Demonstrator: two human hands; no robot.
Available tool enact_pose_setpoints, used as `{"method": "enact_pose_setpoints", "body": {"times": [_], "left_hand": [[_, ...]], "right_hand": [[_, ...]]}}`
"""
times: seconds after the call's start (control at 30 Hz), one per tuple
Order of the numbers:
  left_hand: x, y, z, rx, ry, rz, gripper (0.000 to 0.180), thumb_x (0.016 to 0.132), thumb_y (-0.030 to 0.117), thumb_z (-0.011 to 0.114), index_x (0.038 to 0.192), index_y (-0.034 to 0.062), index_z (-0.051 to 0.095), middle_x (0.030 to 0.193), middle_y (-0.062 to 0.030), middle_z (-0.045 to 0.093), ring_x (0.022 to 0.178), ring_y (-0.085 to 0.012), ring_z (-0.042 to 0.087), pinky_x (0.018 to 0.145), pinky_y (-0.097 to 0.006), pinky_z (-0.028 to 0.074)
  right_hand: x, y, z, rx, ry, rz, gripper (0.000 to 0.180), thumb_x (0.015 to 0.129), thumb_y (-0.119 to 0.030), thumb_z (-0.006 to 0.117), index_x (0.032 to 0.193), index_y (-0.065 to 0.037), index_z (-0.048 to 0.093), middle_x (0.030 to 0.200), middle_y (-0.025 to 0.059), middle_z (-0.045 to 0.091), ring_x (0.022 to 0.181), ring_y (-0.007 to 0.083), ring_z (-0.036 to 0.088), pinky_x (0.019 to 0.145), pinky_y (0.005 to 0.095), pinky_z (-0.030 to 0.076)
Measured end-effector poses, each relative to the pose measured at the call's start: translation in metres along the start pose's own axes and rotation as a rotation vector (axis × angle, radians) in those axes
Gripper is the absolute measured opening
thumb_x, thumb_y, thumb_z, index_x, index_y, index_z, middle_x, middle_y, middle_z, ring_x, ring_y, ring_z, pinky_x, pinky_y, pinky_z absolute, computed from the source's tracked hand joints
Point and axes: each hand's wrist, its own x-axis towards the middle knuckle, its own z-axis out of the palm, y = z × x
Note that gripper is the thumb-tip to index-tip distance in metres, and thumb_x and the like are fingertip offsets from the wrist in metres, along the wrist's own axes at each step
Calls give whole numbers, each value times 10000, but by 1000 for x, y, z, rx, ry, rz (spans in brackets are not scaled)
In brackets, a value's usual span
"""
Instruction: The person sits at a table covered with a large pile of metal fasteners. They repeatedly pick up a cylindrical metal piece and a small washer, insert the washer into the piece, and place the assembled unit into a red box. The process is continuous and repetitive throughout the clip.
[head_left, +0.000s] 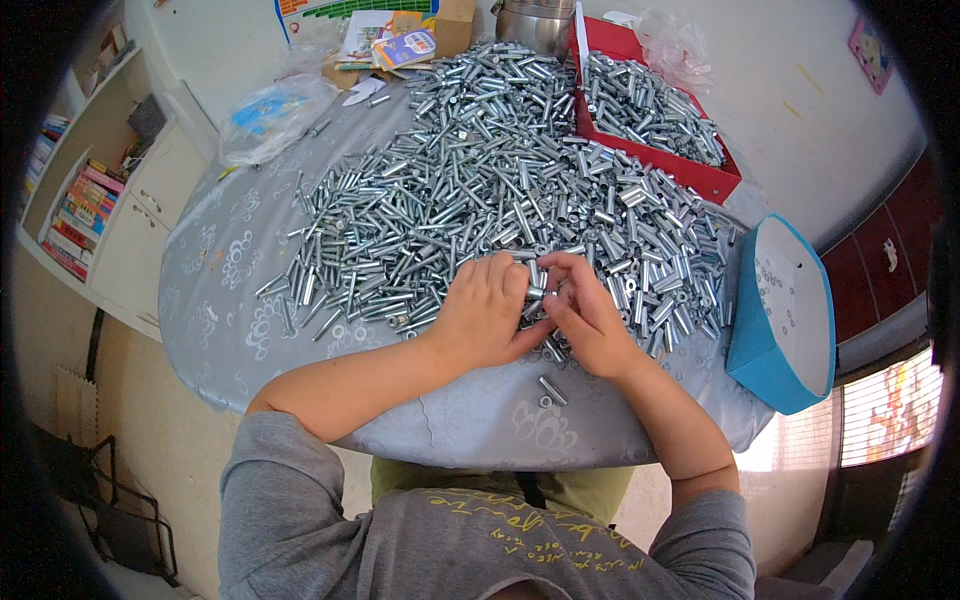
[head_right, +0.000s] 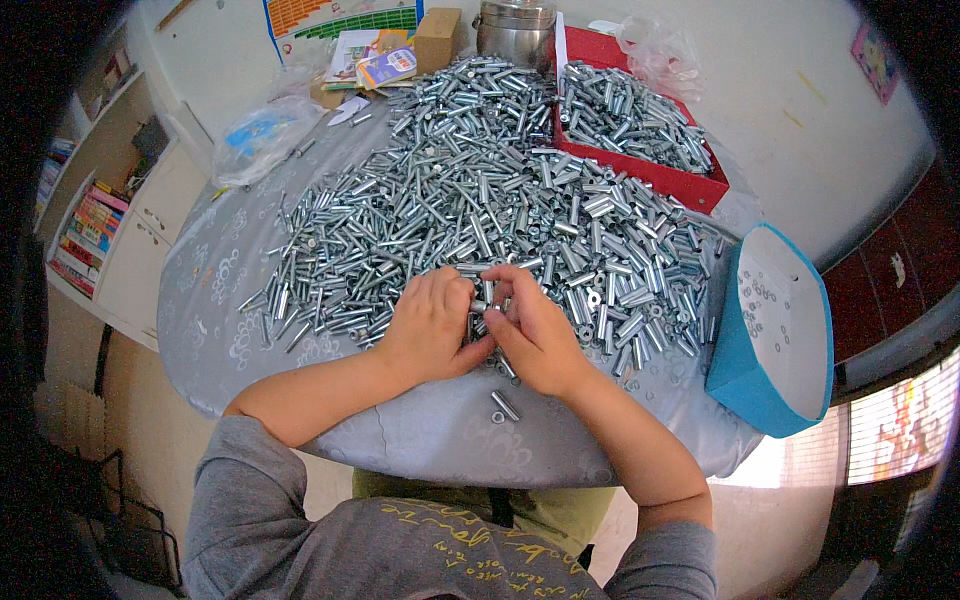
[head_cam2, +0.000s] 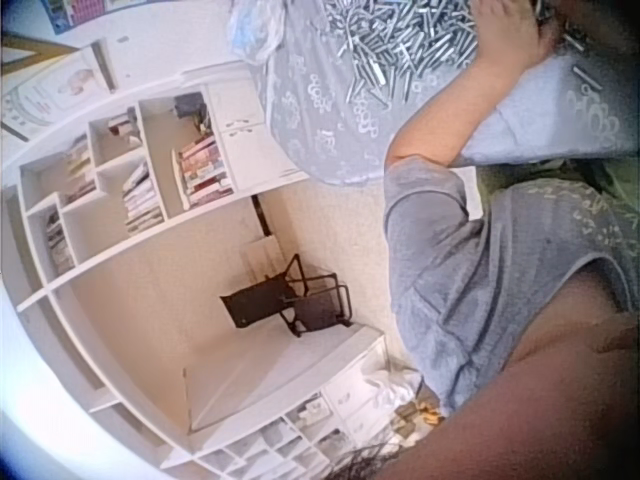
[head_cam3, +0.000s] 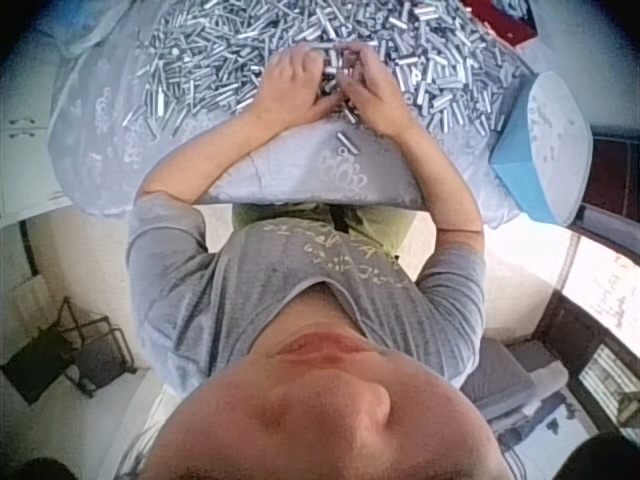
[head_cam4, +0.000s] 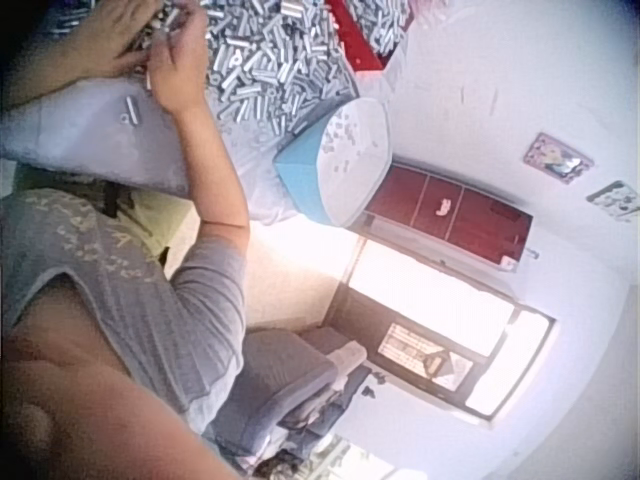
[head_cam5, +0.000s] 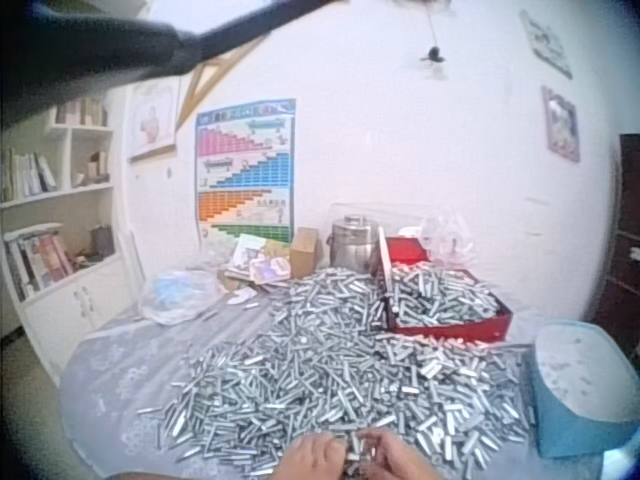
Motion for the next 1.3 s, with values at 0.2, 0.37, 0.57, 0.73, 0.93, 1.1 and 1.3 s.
{"method": "enact_pose_setpoints", "body": {"times": [0.2, 0.37, 0.57, 0.73, 0.93, 1.1, 1.3], "left_hand": [[2, 1, -1, 43, 3, 20, 521, 685, 362, 669, 940, -5, 399, 860, -156, 454, 750, -299, 479, 643, -402, 357], [3, 1, -2, 40, 8, 15, 516, 695, 369, 662, 936, -4, 400, 850, -153, 452, 746, -299, 477, 639, -402, 357], [3, 2, -3, 26, -21, 0, 511, 714, 379, 656, 936, -3, 399, 836, -152, 451, 738, -311, 472, 632, -409, 355], [3, 4, -4, -1, -18, -15, 511, 728, 401, 654, 932, 10, 397, 853, -166, 457, 748, -333, 470, 641, -420, 355], [3, 3, -4, 16, 7, 0, 547, 721, 426, 657, 948, 1, 397, 862, -173, 452, 746, -331, 465, 650, -421, 358], [3, 1, -4, 26, -13, -17, 559, 721, 441, 649, 949, -4, 399, 862, -173, 452, 755, -329, 466, 663, -421, 360], [2, 2, -2, 64, -26, 5, 547, 710, 426, 649, 932, -10, 406, 851, -156, 454, 765, -309, 477, 660, -403, 365]], "right_hand": [[0, -1, 4, 48, -6, 73, 311, 882, -89, 491, 1182, -42, 424, 784, 39, 512, 609, 97, 513, 567, 248, 411], [-1, -2, 2, 16, -6, 34, 261, 896, -89, 470, 1150, -36, 454, 749, 43, 517, 619, 94, 509, 570, 240, 411], [3, 2, 3, 31, 39, 46, 209, 896, -74, 455, 1095, -23, 488, 742, 20, 495, 616, 64, 465, 567, 215, 399], [1, 1, 5, 111, 64, 46, 212, 909, -91, 436, 1109, -27, 466, 700, -2, 470, 618, 64, 456, 558, 219, 402], [1, -9, 2, -70, 122, 128, 226, 912, -108, 451, 1124, -30, 448, 703, 20, 510, 570, 66, 462, 526, 228, 392], [2, 1, -2, -73, 203, 0, 232, 914, -138, 451, 1124, -40, 447, 689, 59, 557, 562, 121, 510, 527, 260, 404], [2, 5, -2, -140, 11, 72, 226, 883, -96, 475, 1100, -38, 453, 660, 66, 522, 561, 170, 521, 542, 287, 412]]}}
